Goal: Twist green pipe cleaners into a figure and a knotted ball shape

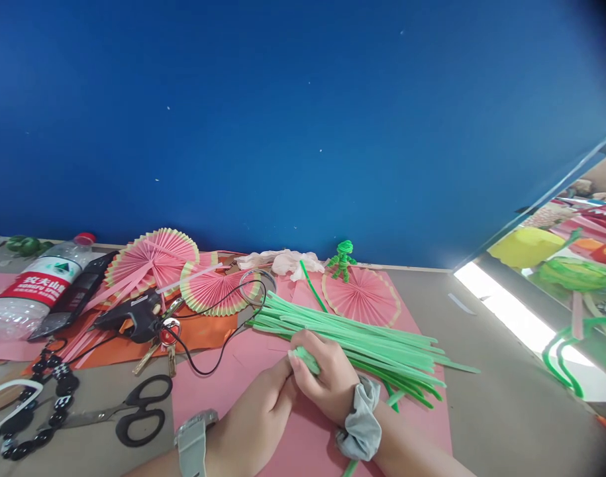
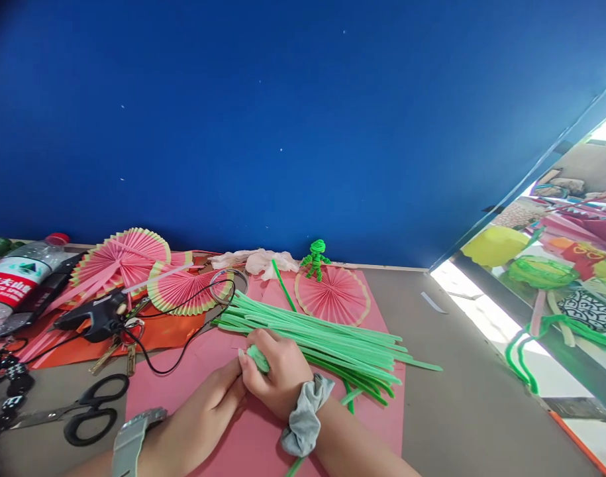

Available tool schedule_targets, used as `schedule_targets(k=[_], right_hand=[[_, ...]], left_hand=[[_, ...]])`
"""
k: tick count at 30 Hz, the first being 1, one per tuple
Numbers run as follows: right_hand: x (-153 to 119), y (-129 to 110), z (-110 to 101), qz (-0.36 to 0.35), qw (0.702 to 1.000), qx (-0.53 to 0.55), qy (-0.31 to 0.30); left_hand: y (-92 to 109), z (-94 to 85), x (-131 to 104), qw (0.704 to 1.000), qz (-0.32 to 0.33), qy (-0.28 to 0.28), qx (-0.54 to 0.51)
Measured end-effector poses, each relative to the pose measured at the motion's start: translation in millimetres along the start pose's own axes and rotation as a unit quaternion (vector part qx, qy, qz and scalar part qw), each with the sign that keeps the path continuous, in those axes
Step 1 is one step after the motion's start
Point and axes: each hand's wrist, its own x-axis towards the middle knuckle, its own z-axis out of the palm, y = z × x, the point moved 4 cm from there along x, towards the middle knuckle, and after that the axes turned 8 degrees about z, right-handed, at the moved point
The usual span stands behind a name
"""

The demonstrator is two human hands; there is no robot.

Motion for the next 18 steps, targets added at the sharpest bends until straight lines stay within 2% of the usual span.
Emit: schedule_targets(k=[6, 14, 18], right_hand=[[-1.0, -0.5, 2.6, 0.034, 0.999, -0.031, -0.004], [-1.1, 2.7, 2.1, 0.028, 0.999, -0.039, -0.004], [-2.2, 5.2, 4.7, 0.043, 0.998, -0.035, -0.001]], left_hand=[[0.4, 1.8, 1.7, 1.000, 0.001, -0.009, 0.004], [5.9, 1.0, 0.1, 1.000, 0.010, -0.020, -0.009], [3.6, 2.1, 0.1, 0.997, -0.009, -0.005, -0.079]])
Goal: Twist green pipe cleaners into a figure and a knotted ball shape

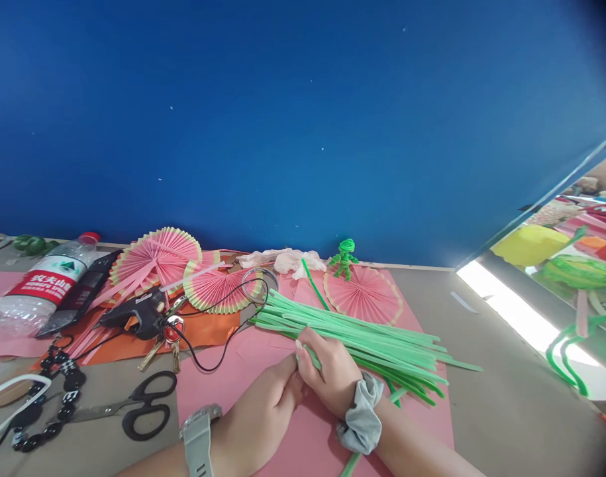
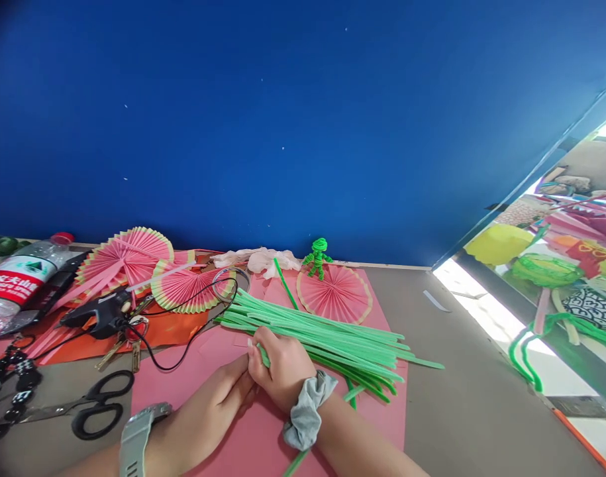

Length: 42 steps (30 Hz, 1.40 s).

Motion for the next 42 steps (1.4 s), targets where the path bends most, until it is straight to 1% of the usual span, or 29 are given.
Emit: schedule_targets(k=[2, 4, 6, 8, 9, 10, 11, 12, 13, 14, 15, 16, 17, 19, 20, 22, 23, 24, 25, 26, 27, 28, 30, 31, 34, 36, 38, 40, 42], right_hand=[[1, 1, -1, 0.010, 0.999, 0.034, -0.001], [5, 1, -10, 0.025, 0.996, 0.080, 0.018], [10, -3, -28, 0.049, 0.992, 0.103, 0.057], [13, -9, -49, 0.081, 0.991, 0.081, 0.073], [12, -14, -55, 0.085, 0.995, 0.037, 0.034], [8, -20, -56, 0.066, 0.997, -0.010, -0.028], [0, -27, -50, 0.013, 0.993, -0.043, -0.110], [-12, -35, -43, -0.062, 0.982, -0.063, -0.165], [-26, -40, -32, -0.137, 0.968, -0.088, -0.190], [-40, -42, -19, -0.194, 0.957, -0.121, -0.180], [-53, -41, -3, -0.222, 0.947, -0.169, -0.159], [-63, -37, 12, -0.229, 0.940, -0.225, -0.111], [-72, -35, 26, -0.247, 0.931, -0.254, -0.083], [-81, -27, 46, -0.227, 0.937, -0.253, -0.080], [-81, -25, 50, -0.211, 0.941, -0.241, -0.111], [-79, -30, 44, -0.227, 0.936, -0.199, -0.181], [-74, -33, 35, -0.203, 0.944, -0.159, -0.206], [-67, -35, 23, -0.154, 0.956, -0.099, -0.228], [-58, -37, 9, -0.091, 0.974, -0.045, -0.203], [-49, -38, -6, -0.040, 0.988, 0.013, -0.151], [-40, -38, -20, 0.008, 0.996, 0.055, -0.073], [-31, -37, -30, 0.050, 0.994, 0.092, -0.018], [-16, -32, -38, 0.117, 0.979, 0.152, 0.062], [-8, -30, -37, 0.129, 0.972, 0.179, 0.075], [8, -25, -27, 0.111, 0.968, 0.221, 0.047], [11, -23, -25, 0.077, 0.974, 0.206, 0.046], [8, -22, -29, 0.032, 0.987, 0.139, 0.068], [4, -25, -35, -0.036, 0.995, 0.029, 0.084], [1, -30, -39, -0.105, 0.990, -0.066, 0.067]], left_hand=[[-5, 1.3, 2, 0.994, -0.026, 0.013, -0.104], [-13, 3.5, 4, 0.970, -0.069, 0.018, -0.233], [-18, 4.1, 7, 0.943, -0.096, 0.022, -0.319], [-20, 1.4, 9, 0.933, -0.098, 0.036, -0.345], [-21, -0.9, 10, 0.932, -0.093, 0.047, -0.348], [-21, -3.0, 11, 0.929, -0.090, 0.058, -0.354], [-21, -4.9, 11, 0.926, -0.087, 0.068, -0.360], [-20, -6.5, 11, 0.924, -0.084, 0.076, -0.366], [-20, -7.7, 10, 0.922, -0.082, 0.081, -0.370], [-19, -8.6, 10, 0.920, -0.080, 0.084, -0.373], [-19, -9.2, 9, 0.919, -0.079, 0.087, -0.378], [-19, -9.6, 9, 0.916, -0.079, 0.089, -0.383], [-19, -9.9, 8, 0.913, -0.079, 0.092, -0.390], [-19, -10.4, 9, 0.907, -0.079, 0.097, -0.402], [-19, -10.5, 9, 0.906, -0.080, 0.098, -0.405], [-21, -10.7, 11, 0.906, -0.082, 0.097, -0.404], [-21, -11.1, 11, 0.906, -0.084, 0.099, -0.402], [-21, -11.7, 11, 0.907, -0.084, 0.102, -0.399], [-21, -12.3, 11, 0.908, -0.084, 0.107, -0.395], [-20, -12.8, 11, 0.910, -0.082, 0.110, -0.391], [-18, -12.9, 10, 0.914, -0.078, 0.109, -0.383], [-17, -12.5, 9, 0.918, -0.074, 0.105, -0.375], [-15, -9.8, 8, 0.928, -0.062, 0.085, -0.358], [-15, -7.9, 8, 0.932, -0.057, 0.072, -0.351], [-19, -2.8, 8, 0.941, -0.049, 0.043, -0.332], [-18, -3.6, 7, 0.949, -0.038, 0.047, -0.311], [-13, -8.8, 6, 0.957, -0.012, 0.078, -0.279], [-5, -15.4, 4, 0.963, 0.025, 0.120, -0.239], [3, -18.5, 4, 0.972, 0.063, 0.131, -0.183]])
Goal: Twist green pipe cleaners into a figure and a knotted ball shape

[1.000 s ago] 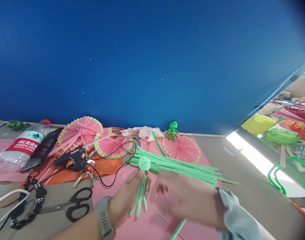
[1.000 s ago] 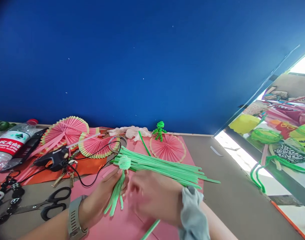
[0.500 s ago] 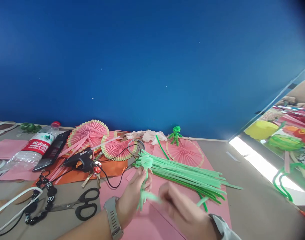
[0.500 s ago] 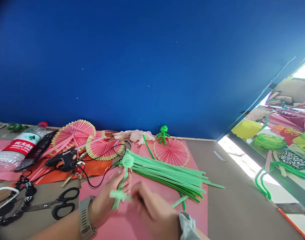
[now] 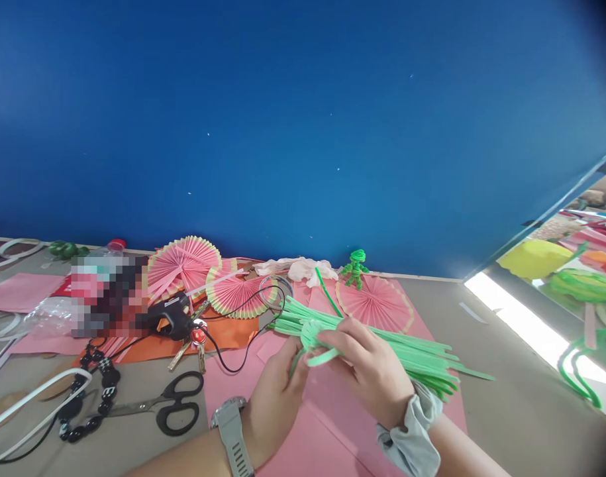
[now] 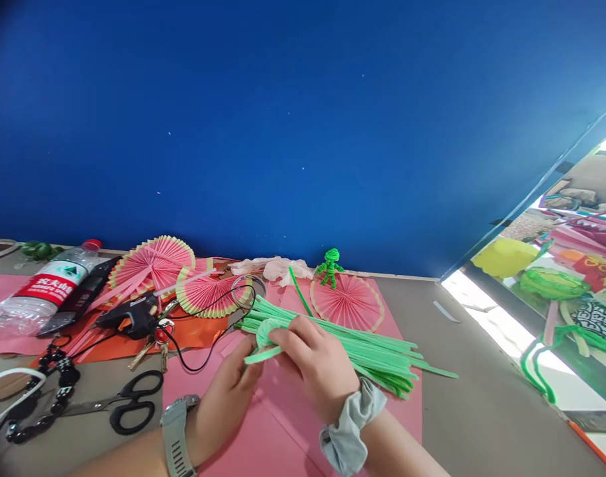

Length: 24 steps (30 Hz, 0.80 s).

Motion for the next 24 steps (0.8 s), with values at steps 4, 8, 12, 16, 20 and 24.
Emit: schedule_targets(k=[4, 8, 12, 16, 20, 24], right_hand=[[5, -6, -2, -0.006, 0.996, -0.063, -0.061], [12, -8, -2, 0.057, 0.994, -0.001, -0.092], [14, -3, -3, 0.092, 0.979, 0.084, -0.162], [13, 3, -3, 0.148, 0.948, 0.111, -0.259], [13, 3, -5, 0.169, 0.926, 0.163, -0.296], [13, 7, -6, 0.192, 0.910, 0.189, -0.315]], left_hand=[[1, 1.2, 2, 0.986, 0.039, -0.023, 0.160], [-4, 0.9, 1, 0.972, 0.028, -0.044, 0.230], [0, 7.5, -2, 0.958, 0.037, -0.127, 0.255], [3, 13.1, -7, 0.943, 0.029, -0.187, 0.274], [5, 14.4, -9, 0.928, 0.052, -0.197, 0.313], [3, 15.5, -11, 0.920, 0.061, -0.207, 0.327]])
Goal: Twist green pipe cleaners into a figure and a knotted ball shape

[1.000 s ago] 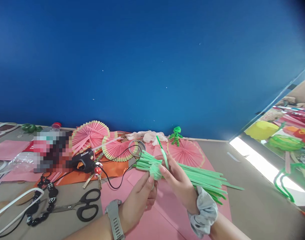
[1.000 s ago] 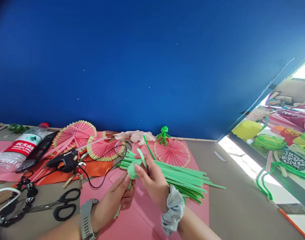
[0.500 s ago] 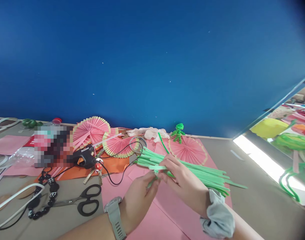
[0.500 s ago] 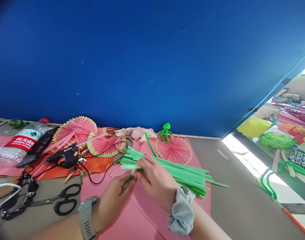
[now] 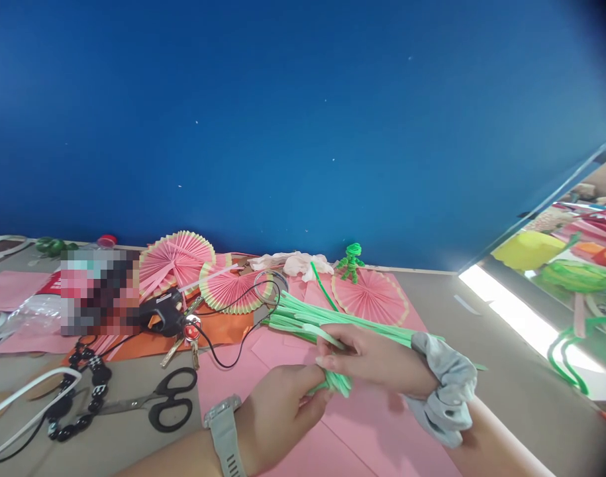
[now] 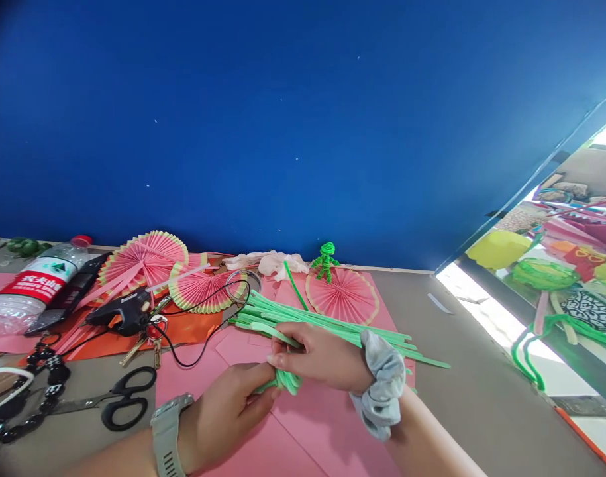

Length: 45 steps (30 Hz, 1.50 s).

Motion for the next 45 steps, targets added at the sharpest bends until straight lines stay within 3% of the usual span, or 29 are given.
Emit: schedule_targets(k=[4, 10, 14, 17, 22, 26, 32, 35, 39, 45], right_hand=[[1, 3, 0, 0.005, 0.999, 0.035, -0.005], [1, 0, -1, -0.022, 0.998, -0.007, 0.062], [-5, -7, -4, -0.130, 0.989, -0.043, 0.058], [-9, -7, -8, -0.142, 0.986, -0.065, 0.054], [-8, -3, -7, -0.052, 0.992, -0.109, 0.035], [-6, 1, -6, -0.016, 0.992, -0.110, 0.064], [-8, -4, -6, -0.052, 0.980, -0.169, 0.095], [-12, -13, -7, -0.087, 0.972, -0.204, 0.083], [-14, -18, -5, -0.079, 0.969, -0.227, 0.065], [-14, -17, -2, -0.095, 0.967, -0.230, 0.055]], left_hand=[[-3, 2.6, 1, 0.998, 0.003, 0.007, -0.065], [-14, 1.1, 2, 0.980, -0.026, 0.046, -0.189], [-22, 4.7, -1, 0.935, -0.055, 0.040, -0.347], [-27, 8.6, -1, 0.897, -0.058, 0.039, -0.437], [-31, 8.5, -2, 0.900, -0.062, 0.051, -0.429], [-26, 2.7, -2, 0.913, -0.055, 0.072, -0.398], [-19, -1.2, 1, 0.921, -0.045, 0.083, -0.377], [-17, -1.5, 2, 0.920, -0.043, 0.082, -0.381], [-19, 1.0, 1, 0.919, -0.043, 0.073, -0.386], [-25, 7.4, -1, 0.885, -0.053, 0.044, -0.461]])
